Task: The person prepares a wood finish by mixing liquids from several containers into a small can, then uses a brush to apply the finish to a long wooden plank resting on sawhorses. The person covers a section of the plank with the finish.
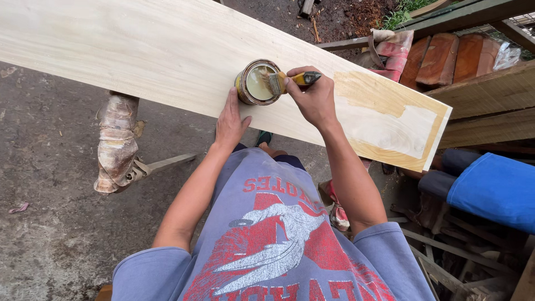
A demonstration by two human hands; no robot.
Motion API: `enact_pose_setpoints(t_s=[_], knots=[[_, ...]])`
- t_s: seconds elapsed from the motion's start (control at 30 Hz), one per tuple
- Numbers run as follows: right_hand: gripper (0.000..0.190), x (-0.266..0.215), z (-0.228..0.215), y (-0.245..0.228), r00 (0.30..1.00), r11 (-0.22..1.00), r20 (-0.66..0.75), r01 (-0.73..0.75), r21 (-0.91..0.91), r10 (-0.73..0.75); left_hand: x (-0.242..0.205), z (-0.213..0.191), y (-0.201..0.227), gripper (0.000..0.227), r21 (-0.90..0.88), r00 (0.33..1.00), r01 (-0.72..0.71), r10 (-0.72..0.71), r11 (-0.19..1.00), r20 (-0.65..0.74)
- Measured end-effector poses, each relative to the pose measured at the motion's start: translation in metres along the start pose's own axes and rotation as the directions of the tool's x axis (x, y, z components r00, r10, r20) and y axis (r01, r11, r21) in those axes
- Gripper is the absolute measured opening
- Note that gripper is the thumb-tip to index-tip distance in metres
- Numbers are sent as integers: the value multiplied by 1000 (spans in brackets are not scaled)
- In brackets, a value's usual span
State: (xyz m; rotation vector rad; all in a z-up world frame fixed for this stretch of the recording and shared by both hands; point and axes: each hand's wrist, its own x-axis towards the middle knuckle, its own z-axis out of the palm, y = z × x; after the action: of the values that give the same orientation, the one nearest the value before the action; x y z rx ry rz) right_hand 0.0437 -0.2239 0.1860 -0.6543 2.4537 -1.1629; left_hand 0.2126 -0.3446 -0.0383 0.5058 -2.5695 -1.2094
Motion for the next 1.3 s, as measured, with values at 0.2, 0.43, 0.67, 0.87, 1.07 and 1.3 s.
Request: enact_pose_setpoints(t_s=[0.2, 0.43, 0.67, 0.87, 1.07, 1.3], knots=[[20, -7, -21, 17, 994, 992, -62, -79, 102, 85, 1, -4, 3, 109, -2, 1000, -3, 3, 1000, -1], [24, -38, -37, 86, 979, 891, -107, -108, 441, 172, 3, -32, 22, 76, -6, 994, 66, -65, 998, 84], [27, -100, -84, 249, 824, 741, -322, -166, 650, 467, -30, -30, 89, 40, -43, 974, 143, -133, 989, 183], [20, -192, -198, 394, 553, 851, -647, -329, 409, 525, -16, 18, 135, 47, 83, 920, 106, -129, 991, 369], [17, -195, -234, 390, 445, 906, -822, -382, 183, 355, 36, 54, 194, 58, 194, 888, -160, 56, 968, 456], [18, -151, -132, 298, 873, 995, -479, -69, 69, 94, 42, 68, 278, 58, 136, 650, -70, -58, 988, 757]])
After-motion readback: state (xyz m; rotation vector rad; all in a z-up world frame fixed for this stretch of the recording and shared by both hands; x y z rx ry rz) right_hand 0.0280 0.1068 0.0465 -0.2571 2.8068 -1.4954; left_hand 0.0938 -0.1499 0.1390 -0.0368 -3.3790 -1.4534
